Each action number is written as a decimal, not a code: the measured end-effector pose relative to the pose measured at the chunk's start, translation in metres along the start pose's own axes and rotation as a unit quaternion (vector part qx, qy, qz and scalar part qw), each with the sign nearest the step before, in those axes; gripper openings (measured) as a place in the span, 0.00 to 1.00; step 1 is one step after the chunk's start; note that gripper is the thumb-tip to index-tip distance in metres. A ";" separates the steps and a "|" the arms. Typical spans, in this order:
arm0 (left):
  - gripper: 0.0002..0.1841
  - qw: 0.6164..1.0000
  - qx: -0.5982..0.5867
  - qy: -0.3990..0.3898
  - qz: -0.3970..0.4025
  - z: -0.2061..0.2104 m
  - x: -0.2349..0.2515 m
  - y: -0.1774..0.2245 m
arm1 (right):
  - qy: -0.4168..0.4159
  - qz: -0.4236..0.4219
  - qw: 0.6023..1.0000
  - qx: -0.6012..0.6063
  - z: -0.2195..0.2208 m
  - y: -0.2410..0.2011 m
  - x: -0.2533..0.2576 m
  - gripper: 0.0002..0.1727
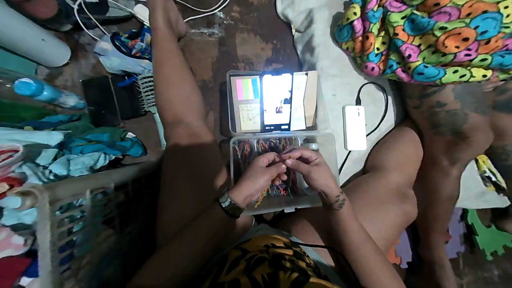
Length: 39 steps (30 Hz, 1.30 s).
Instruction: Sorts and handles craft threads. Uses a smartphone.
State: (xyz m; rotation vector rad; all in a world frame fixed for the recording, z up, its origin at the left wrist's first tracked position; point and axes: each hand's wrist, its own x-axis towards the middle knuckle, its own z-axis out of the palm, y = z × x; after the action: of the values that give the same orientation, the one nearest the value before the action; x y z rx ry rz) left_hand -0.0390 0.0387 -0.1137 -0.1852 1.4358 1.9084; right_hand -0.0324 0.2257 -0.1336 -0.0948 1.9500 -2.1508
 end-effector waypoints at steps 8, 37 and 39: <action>0.09 0.981 0.172 0.038 0.077 0.001 0.001 -0.001 | 0.074 -0.012 0.996 -0.050 0.013 -0.007 0.002 0.05; 0.10 0.980 0.179 0.014 0.080 -0.004 0.002 -0.007 | 0.081 -0.123 0.756 -0.638 -0.007 -0.003 0.080 0.25; 0.10 0.981 0.178 0.011 0.075 -0.003 0.002 -0.006 | 0.067 -0.128 0.758 -0.636 -0.009 -0.003 0.081 0.25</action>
State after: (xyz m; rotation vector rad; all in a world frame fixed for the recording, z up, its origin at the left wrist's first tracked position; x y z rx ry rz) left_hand -0.0378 0.0372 -0.1205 0.0738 1.8213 1.7310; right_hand -0.1129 0.2170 -0.1401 -0.4452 3.2128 -0.4941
